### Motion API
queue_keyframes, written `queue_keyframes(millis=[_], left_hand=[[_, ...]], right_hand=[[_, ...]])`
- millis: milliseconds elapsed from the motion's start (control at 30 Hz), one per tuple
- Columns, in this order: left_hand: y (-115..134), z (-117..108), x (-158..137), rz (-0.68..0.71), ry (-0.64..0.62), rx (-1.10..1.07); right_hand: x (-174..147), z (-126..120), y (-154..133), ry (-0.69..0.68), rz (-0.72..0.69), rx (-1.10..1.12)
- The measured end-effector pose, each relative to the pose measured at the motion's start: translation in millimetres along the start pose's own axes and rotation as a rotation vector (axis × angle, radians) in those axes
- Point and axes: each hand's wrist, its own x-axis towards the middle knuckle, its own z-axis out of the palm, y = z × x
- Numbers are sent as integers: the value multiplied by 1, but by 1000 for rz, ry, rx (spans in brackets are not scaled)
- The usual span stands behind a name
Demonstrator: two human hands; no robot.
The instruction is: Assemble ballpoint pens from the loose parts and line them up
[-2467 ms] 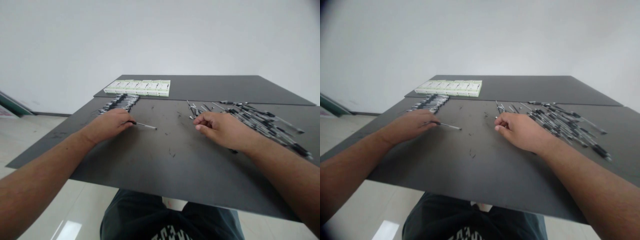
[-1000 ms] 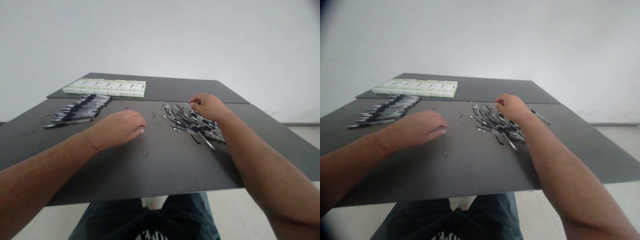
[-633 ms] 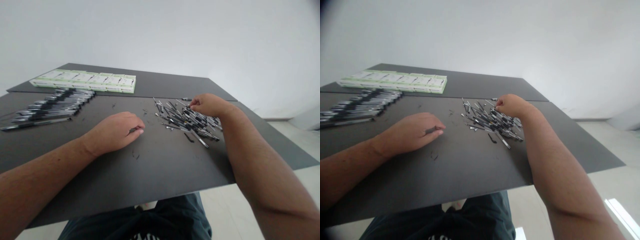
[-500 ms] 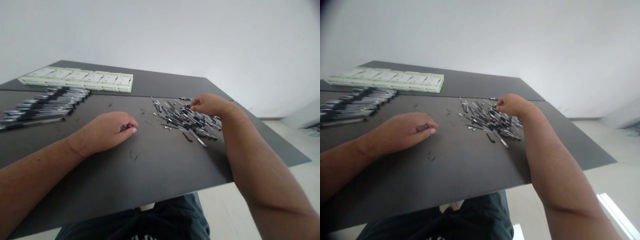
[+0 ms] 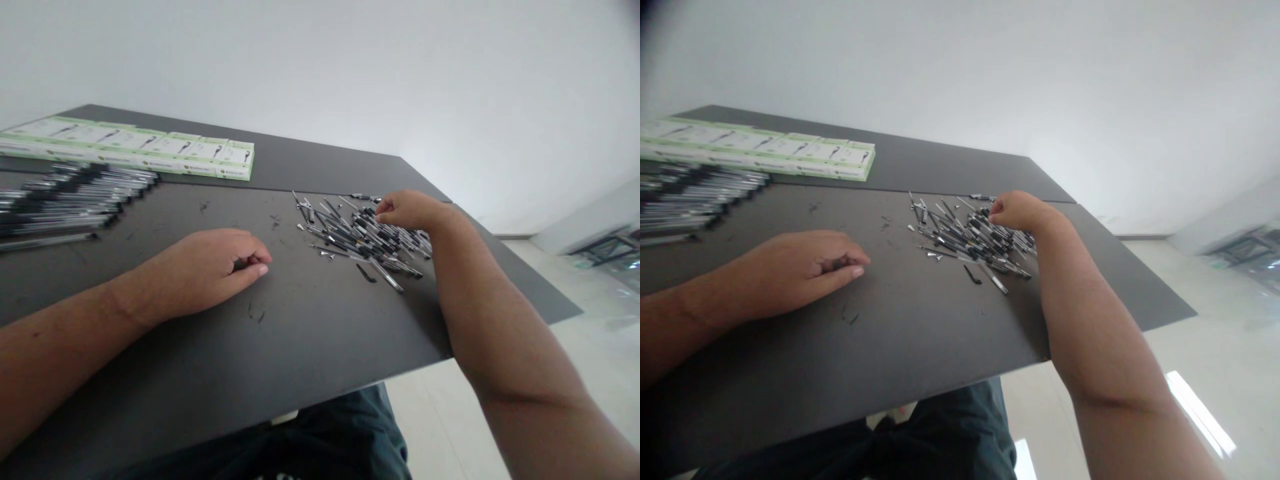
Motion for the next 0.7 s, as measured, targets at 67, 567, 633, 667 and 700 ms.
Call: queue_keyframes(millis=[67, 567, 633, 667, 700], left_hand=[[0, 0, 0, -8, -1, -5], [-1, 0, 0, -13, -34, -14], [-2, 1, 0, -14, -26, -20], [-2, 1, 0, -11, -22, -21], [-2, 1, 0, -7, -22, -21]], right_hand=[[1, 3, -2, -22, -12, 1], [7, 14, -14, -28, -43, -34], [7, 14, -14, -16, -44, -29], [6, 14, -15, -8, -44, -26], [6, 13, -15, -1, -45, -24]])
